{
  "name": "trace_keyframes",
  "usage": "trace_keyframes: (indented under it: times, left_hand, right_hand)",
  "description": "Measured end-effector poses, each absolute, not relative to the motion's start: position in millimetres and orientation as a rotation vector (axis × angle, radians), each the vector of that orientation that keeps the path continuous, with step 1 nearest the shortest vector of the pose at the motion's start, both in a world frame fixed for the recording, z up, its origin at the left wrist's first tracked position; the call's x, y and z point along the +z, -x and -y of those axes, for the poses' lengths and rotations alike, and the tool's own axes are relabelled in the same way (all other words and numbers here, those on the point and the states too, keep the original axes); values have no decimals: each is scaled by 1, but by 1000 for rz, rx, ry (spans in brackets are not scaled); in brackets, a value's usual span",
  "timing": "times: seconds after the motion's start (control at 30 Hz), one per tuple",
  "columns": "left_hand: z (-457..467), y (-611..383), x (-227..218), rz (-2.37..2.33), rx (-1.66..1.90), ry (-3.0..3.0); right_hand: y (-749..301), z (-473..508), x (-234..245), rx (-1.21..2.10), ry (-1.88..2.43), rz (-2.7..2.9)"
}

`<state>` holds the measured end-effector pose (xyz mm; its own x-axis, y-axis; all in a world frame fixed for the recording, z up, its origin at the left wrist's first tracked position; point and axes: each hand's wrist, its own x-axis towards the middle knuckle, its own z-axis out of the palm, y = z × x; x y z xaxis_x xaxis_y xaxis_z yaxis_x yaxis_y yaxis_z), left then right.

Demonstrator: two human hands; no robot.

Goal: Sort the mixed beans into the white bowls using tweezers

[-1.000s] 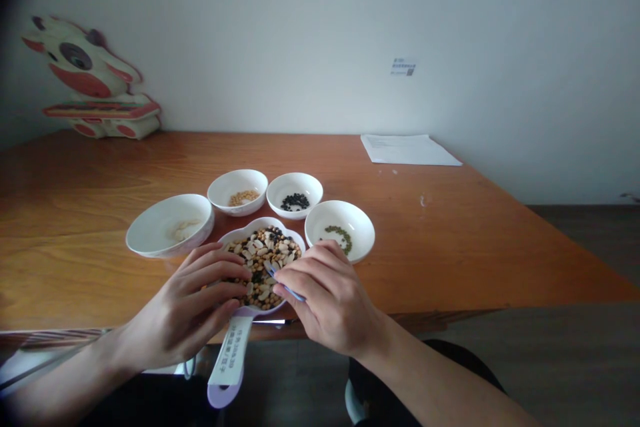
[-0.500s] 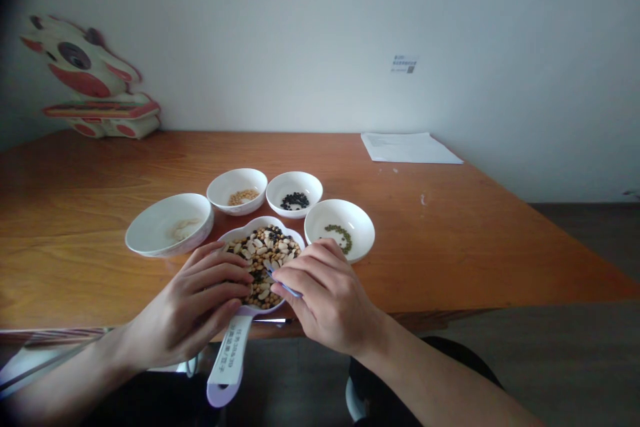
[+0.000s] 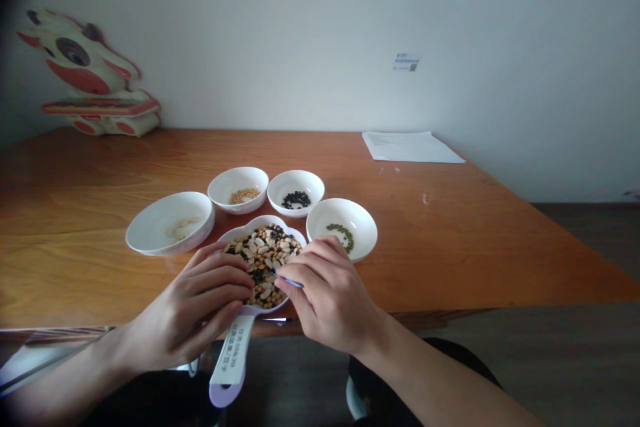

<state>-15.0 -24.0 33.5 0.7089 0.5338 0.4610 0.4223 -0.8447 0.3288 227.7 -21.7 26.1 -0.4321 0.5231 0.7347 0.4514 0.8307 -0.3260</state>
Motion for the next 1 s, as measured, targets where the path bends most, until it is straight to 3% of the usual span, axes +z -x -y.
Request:
trace_keyframes:
  times: [1.0]
  left_hand:
    - [25,17,34,-760,796,-2654]
  right_hand:
    - [-217,16,21,179,678,2073]
